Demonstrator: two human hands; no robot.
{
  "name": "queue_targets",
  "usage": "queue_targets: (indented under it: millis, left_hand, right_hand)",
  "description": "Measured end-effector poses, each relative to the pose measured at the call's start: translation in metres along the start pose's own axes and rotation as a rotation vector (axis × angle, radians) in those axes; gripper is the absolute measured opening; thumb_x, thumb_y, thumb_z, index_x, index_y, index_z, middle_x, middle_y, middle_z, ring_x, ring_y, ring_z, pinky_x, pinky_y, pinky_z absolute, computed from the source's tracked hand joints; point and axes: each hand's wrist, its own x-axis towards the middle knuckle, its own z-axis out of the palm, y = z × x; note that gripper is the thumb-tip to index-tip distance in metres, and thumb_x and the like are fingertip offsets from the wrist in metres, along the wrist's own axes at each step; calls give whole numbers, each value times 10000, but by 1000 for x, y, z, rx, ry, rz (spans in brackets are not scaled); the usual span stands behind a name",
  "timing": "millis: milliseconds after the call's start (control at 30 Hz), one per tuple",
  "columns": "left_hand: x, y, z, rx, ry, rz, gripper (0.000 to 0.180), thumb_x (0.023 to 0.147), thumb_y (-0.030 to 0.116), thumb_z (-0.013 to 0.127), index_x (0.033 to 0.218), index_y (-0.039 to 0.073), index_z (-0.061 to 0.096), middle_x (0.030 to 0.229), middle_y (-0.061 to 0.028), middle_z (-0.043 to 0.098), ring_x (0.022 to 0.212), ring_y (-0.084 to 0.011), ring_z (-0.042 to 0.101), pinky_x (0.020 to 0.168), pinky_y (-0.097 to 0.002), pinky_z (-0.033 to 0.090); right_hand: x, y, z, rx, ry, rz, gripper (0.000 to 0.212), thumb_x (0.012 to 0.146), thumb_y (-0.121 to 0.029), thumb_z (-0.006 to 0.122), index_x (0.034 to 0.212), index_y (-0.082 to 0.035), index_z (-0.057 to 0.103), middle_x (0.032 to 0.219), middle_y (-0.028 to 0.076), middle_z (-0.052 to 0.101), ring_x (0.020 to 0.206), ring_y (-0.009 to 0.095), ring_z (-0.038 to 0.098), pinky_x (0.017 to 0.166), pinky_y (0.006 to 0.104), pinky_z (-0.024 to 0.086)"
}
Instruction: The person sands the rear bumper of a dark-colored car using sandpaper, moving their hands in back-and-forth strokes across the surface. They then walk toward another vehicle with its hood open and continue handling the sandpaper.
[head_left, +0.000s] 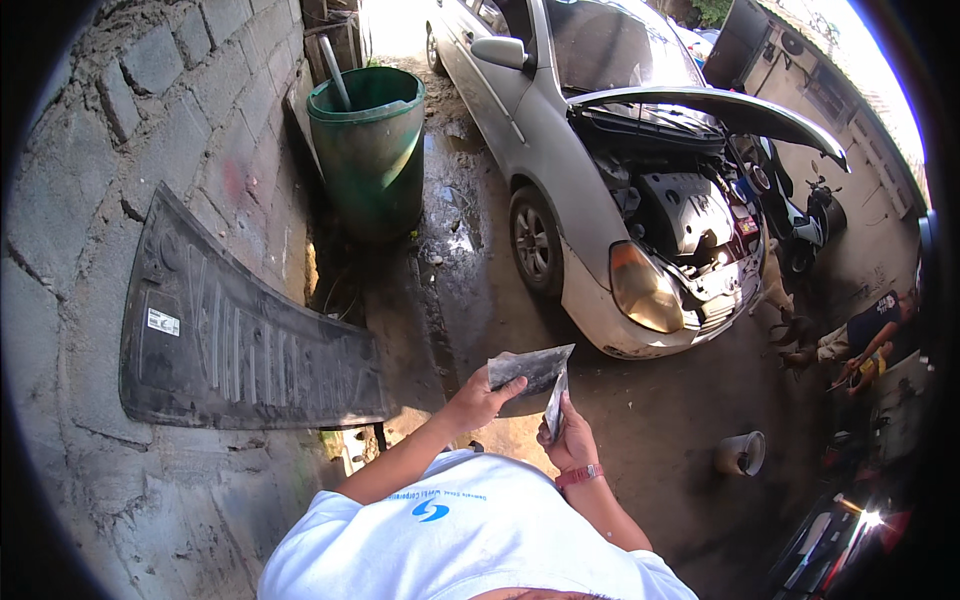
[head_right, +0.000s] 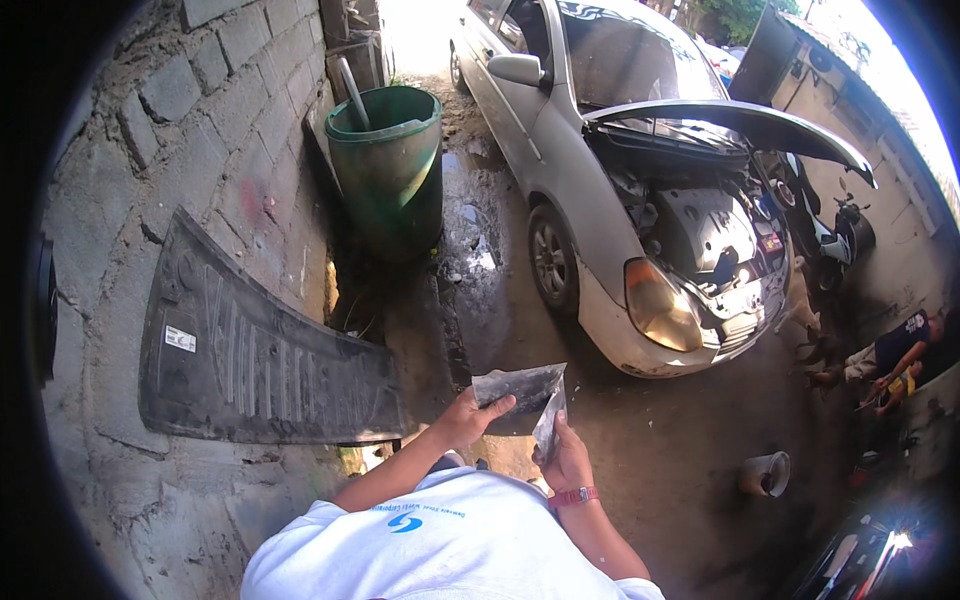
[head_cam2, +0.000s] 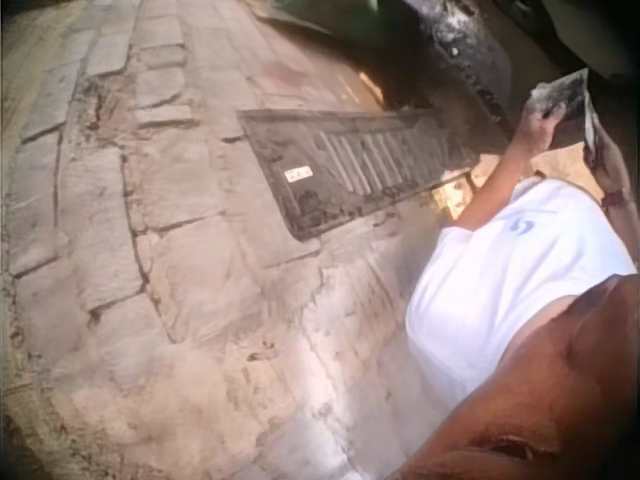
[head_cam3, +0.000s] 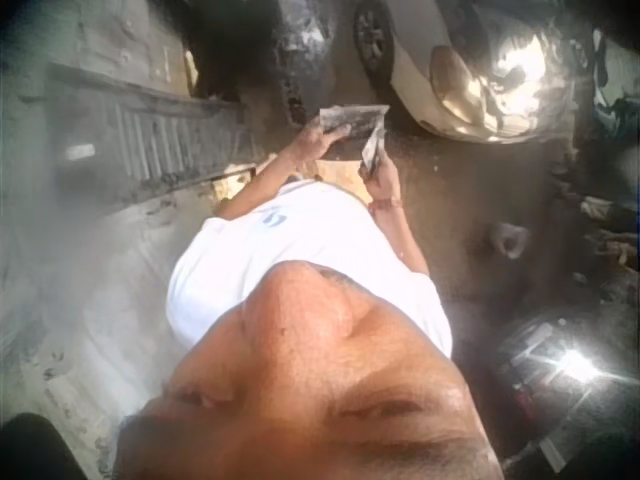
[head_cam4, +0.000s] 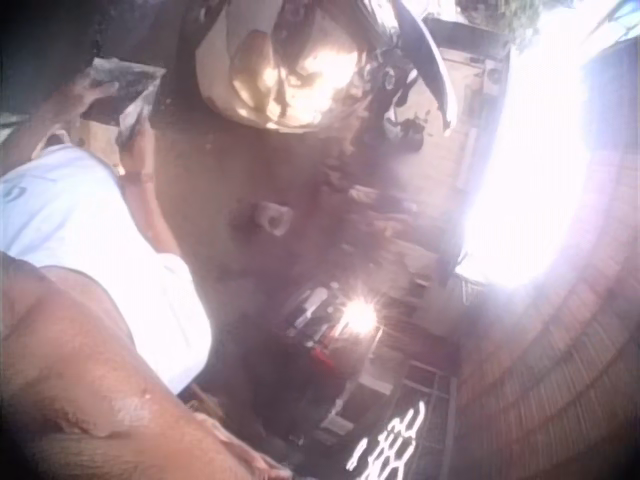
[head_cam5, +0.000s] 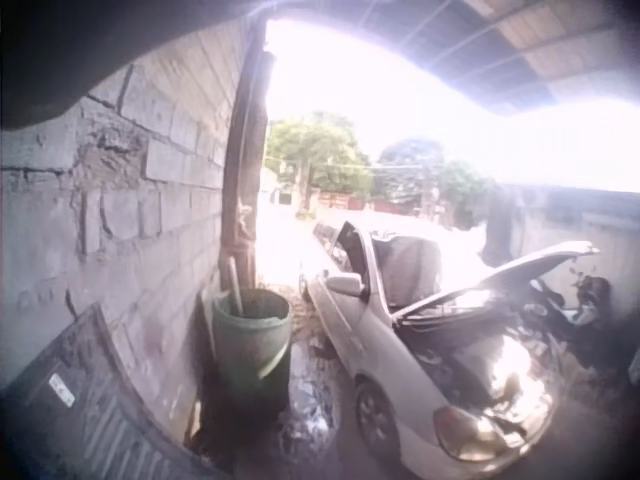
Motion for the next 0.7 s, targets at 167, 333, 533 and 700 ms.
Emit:
queue_targets:
  millis: [167, 333, 533, 700]
  left_hand:
    - [-4, 12, -38, 212, -95, 7, 481, 1166, 415, 598, 1412, 8, 670, 1313, -109, 767, 1206, -207, 671, 1073, -353, 513]
    - [-2, 14, -66, 212, -315, -223, 649, 1180, 568, 471, 1496, 22, 624, 1376, -117, 730, 1294, -216, 629, 1153, -393, 468]
    - [-11, 1, -100, -367, -382, -166, 918, 1081, 757, 416, 1703, 82, 389, 1638, -118, 533, 1499, -226, 508, 1283, -419, 371]
    - [-6, -8, -127, -400, -152, -90, 840, 1054, 438, 761, 1710, 114, 348, 1577, -83, 593, 1412, -175, 595, 1194, -392, 487]
  right_hand:
    - [18, -27, 57, -132, 104, -525, 244, 1117, -217, 696, 1307, -65, 678, 1193, 59, 781, 1004, 160, 767, 862, 333, 648]
    - [31, 16, 107, -912, 26, -481, 305, 1100, -89, 710, 1373, -18, 594, 1291, 70, 744, 1086, 132, 718, 948, 313, 606]
    - [46, 26, 146, -551, 16, -525, 412, 1118, -209, 714, 1463, -21, 589, 1295, 17, 711, 1172, 111, 657, 1048, 305, 530]
    - [39, 54, 147, -570, -210, -338, 463, 1124, -260, 700, 1510, -39, 574, 1372, 30, 682, 1290, 119, 608, 1112, 317, 492]
